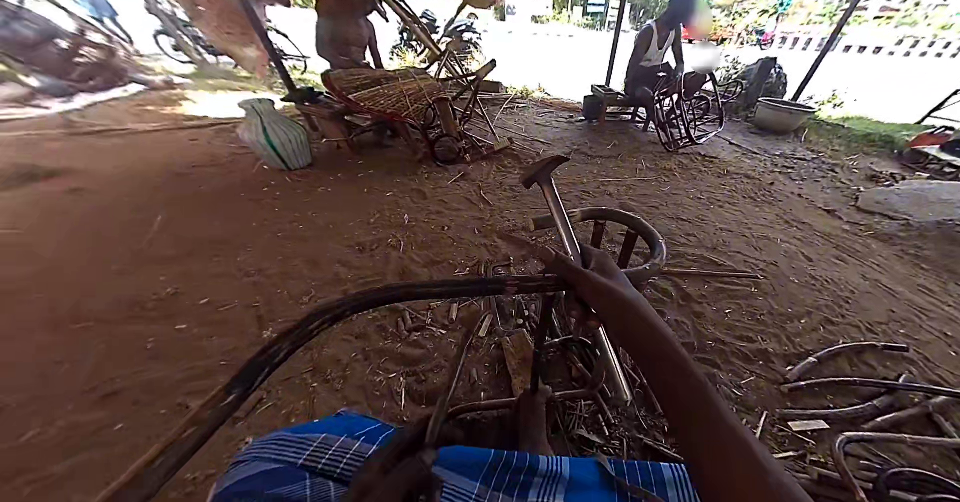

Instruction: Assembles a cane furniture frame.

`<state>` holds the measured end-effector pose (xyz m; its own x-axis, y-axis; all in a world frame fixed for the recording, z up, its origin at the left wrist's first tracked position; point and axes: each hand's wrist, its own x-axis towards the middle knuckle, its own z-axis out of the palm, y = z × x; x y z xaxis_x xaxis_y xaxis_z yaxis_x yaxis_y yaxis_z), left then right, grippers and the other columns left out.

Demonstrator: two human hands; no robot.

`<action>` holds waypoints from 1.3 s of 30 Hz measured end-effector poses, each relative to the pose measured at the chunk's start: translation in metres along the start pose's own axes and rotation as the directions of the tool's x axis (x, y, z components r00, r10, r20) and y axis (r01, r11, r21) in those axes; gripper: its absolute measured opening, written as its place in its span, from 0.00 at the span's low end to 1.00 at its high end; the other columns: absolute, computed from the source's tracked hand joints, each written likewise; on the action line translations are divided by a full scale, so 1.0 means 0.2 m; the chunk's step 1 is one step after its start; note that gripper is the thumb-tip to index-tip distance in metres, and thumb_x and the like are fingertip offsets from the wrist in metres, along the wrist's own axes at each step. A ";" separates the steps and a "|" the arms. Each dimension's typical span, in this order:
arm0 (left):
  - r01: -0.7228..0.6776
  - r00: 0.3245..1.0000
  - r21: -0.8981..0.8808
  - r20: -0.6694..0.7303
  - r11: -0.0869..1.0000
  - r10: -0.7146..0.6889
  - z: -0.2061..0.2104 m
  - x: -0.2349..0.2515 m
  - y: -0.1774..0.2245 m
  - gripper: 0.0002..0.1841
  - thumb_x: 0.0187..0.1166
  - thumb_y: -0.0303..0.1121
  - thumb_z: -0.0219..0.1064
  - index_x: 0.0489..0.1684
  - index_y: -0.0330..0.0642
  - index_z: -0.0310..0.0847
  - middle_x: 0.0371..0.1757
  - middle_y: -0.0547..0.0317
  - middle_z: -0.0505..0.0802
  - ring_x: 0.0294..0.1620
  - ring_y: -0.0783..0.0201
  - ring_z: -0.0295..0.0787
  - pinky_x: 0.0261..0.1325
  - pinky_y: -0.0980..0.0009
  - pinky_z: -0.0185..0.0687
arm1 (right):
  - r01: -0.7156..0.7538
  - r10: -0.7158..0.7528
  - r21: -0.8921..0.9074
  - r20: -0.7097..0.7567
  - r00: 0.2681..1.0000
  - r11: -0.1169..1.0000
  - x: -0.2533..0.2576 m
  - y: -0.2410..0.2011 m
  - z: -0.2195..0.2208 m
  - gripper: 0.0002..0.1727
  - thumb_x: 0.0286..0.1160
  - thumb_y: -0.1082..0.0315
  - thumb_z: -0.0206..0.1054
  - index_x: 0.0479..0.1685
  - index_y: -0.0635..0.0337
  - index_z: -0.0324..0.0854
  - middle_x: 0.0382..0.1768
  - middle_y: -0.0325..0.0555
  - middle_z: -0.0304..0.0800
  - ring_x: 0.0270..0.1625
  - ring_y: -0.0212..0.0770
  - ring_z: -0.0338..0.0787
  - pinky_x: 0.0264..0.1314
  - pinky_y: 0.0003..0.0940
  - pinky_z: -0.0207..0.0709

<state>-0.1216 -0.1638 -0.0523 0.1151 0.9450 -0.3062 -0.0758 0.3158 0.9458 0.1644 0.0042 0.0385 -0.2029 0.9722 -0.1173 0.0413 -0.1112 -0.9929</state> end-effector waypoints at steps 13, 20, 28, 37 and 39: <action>-0.235 0.962 -0.300 -0.209 0.924 0.176 0.60 0.72 0.35 0.29 0.88 0.61 0.53 0.40 0.41 0.81 0.16 0.52 0.80 0.07 0.64 0.70 0.09 0.72 0.66 | 0.397 -0.408 -0.167 -0.034 0.912 0.902 -0.37 0.19 -0.04 0.21 0.92 0.52 0.54 0.76 0.46 0.69 0.29 0.47 0.83 0.19 0.41 0.82 0.17 0.34 0.80; -0.252 0.959 -0.306 -0.205 0.918 0.195 0.54 0.74 0.36 0.25 0.87 0.59 0.56 0.43 0.45 0.82 0.18 0.53 0.82 0.09 0.64 0.72 0.09 0.72 0.69 | 0.196 -0.228 -0.324 -0.063 0.972 0.926 -0.79 0.21 -0.09 0.29 0.90 0.37 0.46 0.46 0.53 0.78 0.18 0.32 0.65 0.13 0.31 0.65 0.12 0.30 0.64; -0.291 0.952 -0.327 -0.194 0.899 0.238 0.54 0.76 0.36 0.27 0.92 0.55 0.51 0.42 0.38 0.82 0.19 0.49 0.84 0.10 0.63 0.75 0.10 0.73 0.67 | 0.304 -0.412 -0.497 -0.120 0.903 0.813 -0.84 0.06 -0.01 0.30 0.92 0.39 0.43 0.45 0.58 0.76 0.18 0.37 0.69 0.15 0.33 0.70 0.14 0.34 0.68; -0.257 0.964 -0.323 -0.154 0.911 0.218 0.56 0.75 0.34 0.29 0.90 0.59 0.52 0.43 0.38 0.82 0.18 0.48 0.83 0.10 0.62 0.74 0.10 0.72 0.68 | 0.415 -0.582 -0.567 -0.144 0.801 0.711 -0.86 0.05 -0.01 0.30 0.91 0.38 0.43 0.43 0.55 0.76 0.19 0.35 0.70 0.17 0.30 0.72 0.16 0.31 0.70; -0.274 0.960 -0.323 -0.156 0.906 0.235 0.56 0.76 0.35 0.28 0.89 0.59 0.53 0.44 0.38 0.82 0.18 0.48 0.83 0.10 0.61 0.74 0.10 0.71 0.69 | 0.089 -0.228 -0.622 -0.147 0.962 0.778 -0.82 0.06 -0.09 0.30 0.90 0.37 0.47 0.43 0.54 0.80 0.19 0.39 0.73 0.18 0.38 0.75 0.20 0.40 0.72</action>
<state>0.0020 -0.0075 -0.0206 -0.0616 0.9941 -0.0889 -0.4206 0.0549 0.9056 0.2159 -0.1527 0.0460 -0.0608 0.9914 0.1162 0.6223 0.1287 -0.7722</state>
